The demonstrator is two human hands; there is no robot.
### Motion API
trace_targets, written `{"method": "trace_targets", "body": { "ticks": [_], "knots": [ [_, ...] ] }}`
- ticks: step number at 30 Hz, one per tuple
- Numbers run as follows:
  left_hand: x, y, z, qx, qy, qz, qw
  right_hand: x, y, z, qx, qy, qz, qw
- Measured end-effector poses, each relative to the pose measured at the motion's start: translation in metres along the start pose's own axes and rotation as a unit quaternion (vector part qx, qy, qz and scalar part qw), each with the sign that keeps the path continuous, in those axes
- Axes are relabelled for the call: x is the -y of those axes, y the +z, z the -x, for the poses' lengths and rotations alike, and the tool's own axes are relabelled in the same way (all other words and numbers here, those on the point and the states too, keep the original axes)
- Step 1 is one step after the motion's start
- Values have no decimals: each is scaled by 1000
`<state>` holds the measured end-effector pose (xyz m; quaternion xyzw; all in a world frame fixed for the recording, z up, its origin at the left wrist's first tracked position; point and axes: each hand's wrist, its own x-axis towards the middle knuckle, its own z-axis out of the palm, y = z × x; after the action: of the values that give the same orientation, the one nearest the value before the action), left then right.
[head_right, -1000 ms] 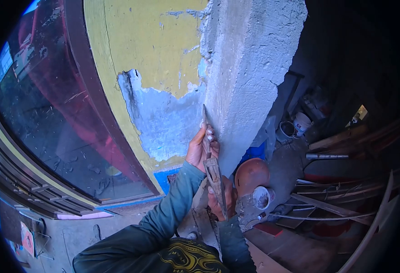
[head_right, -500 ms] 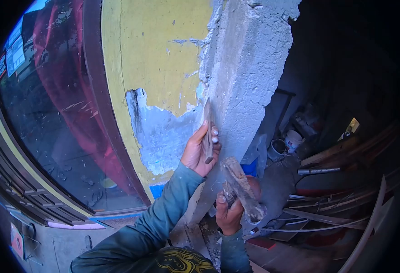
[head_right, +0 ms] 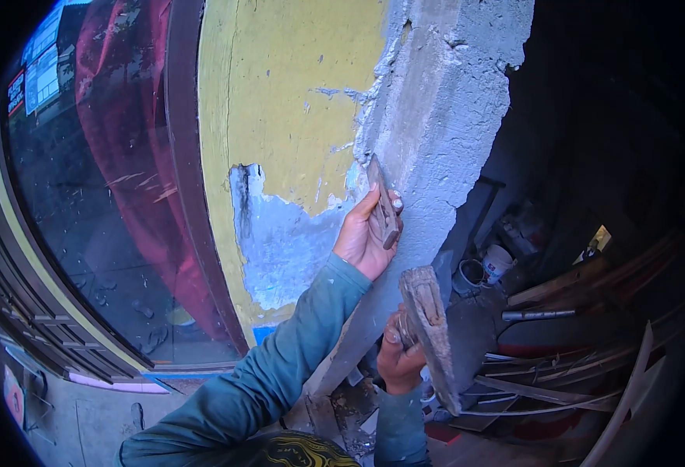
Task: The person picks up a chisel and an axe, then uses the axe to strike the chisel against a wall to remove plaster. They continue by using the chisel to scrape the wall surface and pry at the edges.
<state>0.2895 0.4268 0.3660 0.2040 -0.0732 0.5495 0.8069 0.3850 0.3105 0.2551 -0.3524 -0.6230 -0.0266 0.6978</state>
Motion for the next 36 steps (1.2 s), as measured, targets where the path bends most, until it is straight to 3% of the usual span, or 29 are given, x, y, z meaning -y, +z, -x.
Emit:
{"method": "trace_targets", "body": {
  "ticks": [2,4,8,10,12,13,16,17,18,22,24,25,28,29,30,32,36],
  "knots": [
    [3,-3,0,7,-6,13,1000,-12,3,1,-1,27,35,999],
    [3,-5,-3,18,-4,-14,1000,-16,8,-11,20,3,184,983],
    [1,-6,-7,4,2,-25,1000,-7,8,-8,28,-51,62,996],
    [4,-11,-9,5,0,-36,999,-8,11,-7,28,-2,105,994],
    [5,-15,-9,10,-3,-38,999,-5,16,-24,16,-102,192,976],
    [3,-12,-10,18,1,-42,999,0,10,-20,48,-21,170,984],
    [3,-9,-8,-5,-2,-25,1000,7,15,-11,9,-24,69,997],
    [3,-11,-9,-7,-3,-24,1000,-9,17,-13,3,-78,114,990],
    [3,-13,-10,10,1,-24,1000,-11,15,-12,2,-75,115,991],
    [3,-18,-12,39,-9,-4,999,-2,13,-11,38,11,146,989],
    [2,-17,-15,41,2,-15,999,-7,18,-9,-4,-11,72,997],
    [4,-19,-14,35,8,-26,999,-9,20,-12,13,-31,142,989],
    [3,-18,-13,41,-4,-29,999,-1,14,-20,35,-31,175,984],
    [2,-18,-11,41,-3,-30,999,-4,15,-25,13,-94,166,982],
    [4,-18,-9,27,-3,-23,999,0,10,-18,12,-91,167,982],
    [4,-10,-9,24,5,-13,1000,9,0,-11,34,24,137,990],
    [2,3,5,32,0,-1,999,44,-2,-18,5,116,-55,992]
  ]
}}
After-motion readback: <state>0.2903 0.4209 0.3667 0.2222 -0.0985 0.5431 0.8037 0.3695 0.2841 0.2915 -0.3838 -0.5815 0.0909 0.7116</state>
